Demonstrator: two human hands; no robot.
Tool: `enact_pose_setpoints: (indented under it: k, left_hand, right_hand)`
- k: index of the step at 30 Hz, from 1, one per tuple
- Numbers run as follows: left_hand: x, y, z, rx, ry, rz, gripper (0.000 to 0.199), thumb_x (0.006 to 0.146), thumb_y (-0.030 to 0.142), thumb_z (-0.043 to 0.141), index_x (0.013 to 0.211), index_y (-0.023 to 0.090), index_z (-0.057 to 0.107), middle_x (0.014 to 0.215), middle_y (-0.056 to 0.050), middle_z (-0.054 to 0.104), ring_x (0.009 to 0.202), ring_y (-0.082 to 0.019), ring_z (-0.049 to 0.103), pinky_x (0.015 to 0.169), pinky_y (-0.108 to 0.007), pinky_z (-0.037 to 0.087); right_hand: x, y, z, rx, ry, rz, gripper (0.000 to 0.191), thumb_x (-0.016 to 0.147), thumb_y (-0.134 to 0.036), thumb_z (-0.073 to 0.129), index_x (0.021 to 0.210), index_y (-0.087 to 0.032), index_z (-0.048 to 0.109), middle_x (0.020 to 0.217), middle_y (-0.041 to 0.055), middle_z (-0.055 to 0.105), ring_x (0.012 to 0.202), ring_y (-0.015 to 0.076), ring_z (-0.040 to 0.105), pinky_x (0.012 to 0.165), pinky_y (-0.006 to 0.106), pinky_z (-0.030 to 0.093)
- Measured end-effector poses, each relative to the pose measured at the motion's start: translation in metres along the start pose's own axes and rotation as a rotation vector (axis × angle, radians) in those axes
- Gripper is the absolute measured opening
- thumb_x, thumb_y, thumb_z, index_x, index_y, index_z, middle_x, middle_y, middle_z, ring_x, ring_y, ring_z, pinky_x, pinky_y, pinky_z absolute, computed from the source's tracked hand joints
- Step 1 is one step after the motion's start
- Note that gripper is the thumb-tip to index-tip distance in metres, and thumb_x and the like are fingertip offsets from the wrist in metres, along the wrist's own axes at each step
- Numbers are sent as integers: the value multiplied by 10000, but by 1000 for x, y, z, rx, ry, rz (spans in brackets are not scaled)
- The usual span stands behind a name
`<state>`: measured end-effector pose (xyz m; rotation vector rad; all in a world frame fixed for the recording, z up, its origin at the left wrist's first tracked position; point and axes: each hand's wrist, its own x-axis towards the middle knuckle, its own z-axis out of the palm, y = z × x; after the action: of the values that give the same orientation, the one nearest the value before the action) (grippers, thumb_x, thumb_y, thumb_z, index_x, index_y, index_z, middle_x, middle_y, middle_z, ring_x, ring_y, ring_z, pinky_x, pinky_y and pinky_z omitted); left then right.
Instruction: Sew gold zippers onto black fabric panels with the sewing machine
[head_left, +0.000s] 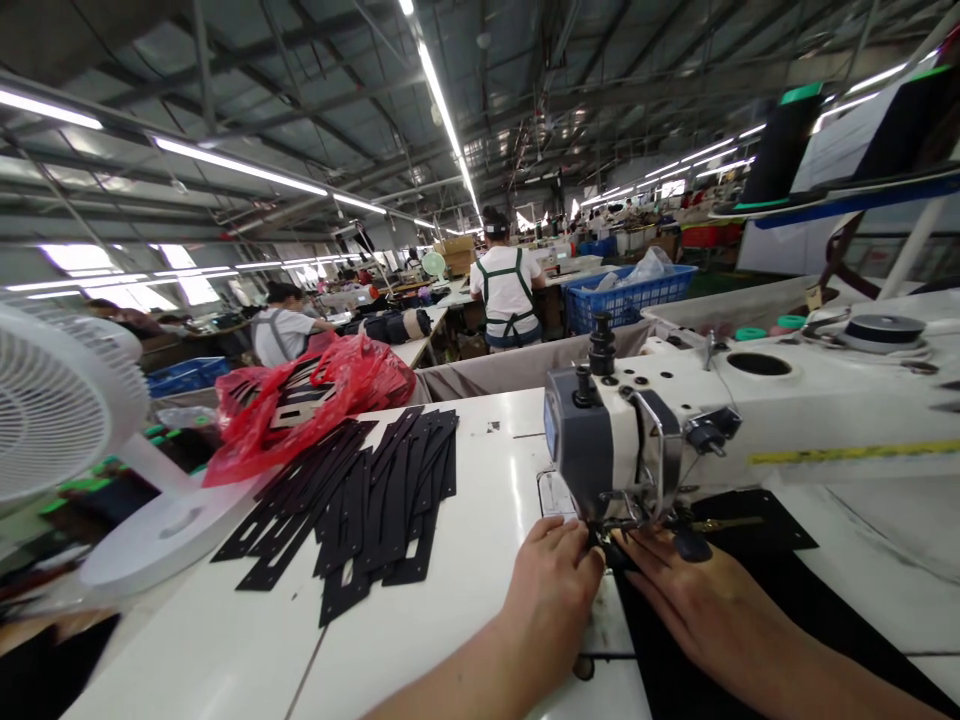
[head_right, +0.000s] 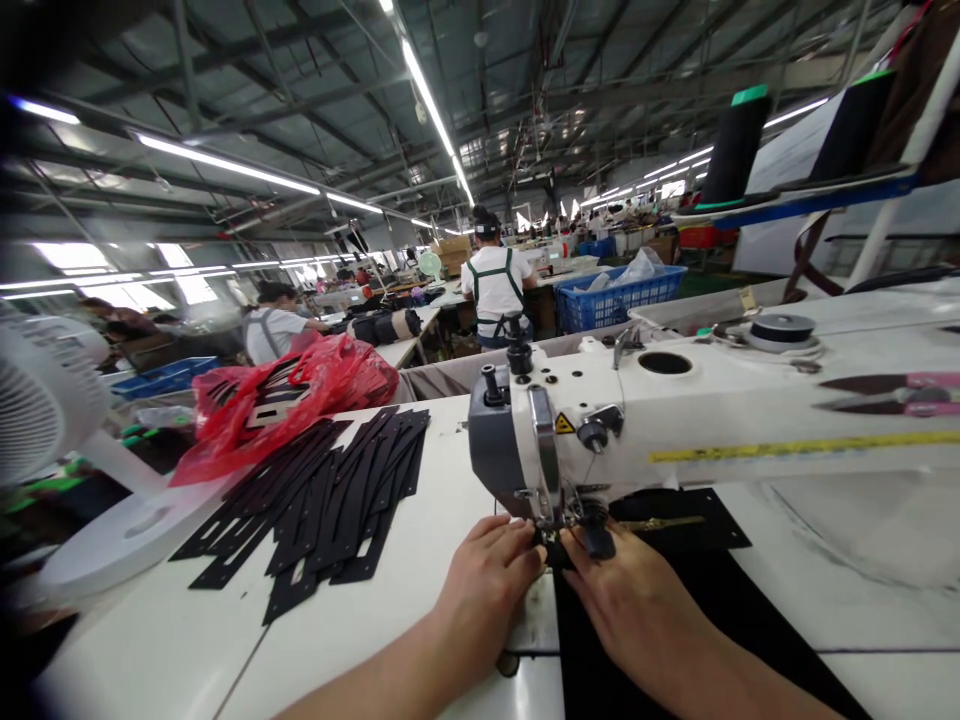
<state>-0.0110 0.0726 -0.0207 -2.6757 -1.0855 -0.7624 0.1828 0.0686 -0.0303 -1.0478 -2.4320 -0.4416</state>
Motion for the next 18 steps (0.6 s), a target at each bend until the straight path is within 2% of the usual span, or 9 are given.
enact_pose_setpoints:
  k: [5, 11, 18]
  left_hand:
    - [1, -1, 1, -30, 31, -9, 41, 845, 173, 579, 863, 152, 608, 956, -79, 646, 911, -206, 611, 879, -361, 455]
    - [3, -3, 5, -29, 56, -9, 69, 865, 191, 566, 818, 175, 615, 849, -33, 649, 823, -171, 617, 823, -336, 468]
    - [2, -4, 8, -35, 72, -23, 52, 854, 175, 580, 826, 168, 624, 898, -50, 659, 849, -180, 617, 819, -340, 463]
  right_hand:
    - [2, 0, -2, 26, -13, 20, 293, 894, -164, 391, 1123, -125, 569, 1044, 136, 649, 956, 214, 626, 840, 355, 516]
    - [4, 1, -3, 59, -10, 16, 294, 882, -172, 408, 1124, -137, 571, 1065, 120, 648, 980, 221, 620, 848, 358, 515]
    - [5, 1, -3, 42, -25, 31, 295, 878, -168, 404, 1130, -141, 554, 1086, 121, 637, 978, 226, 616, 847, 376, 510]
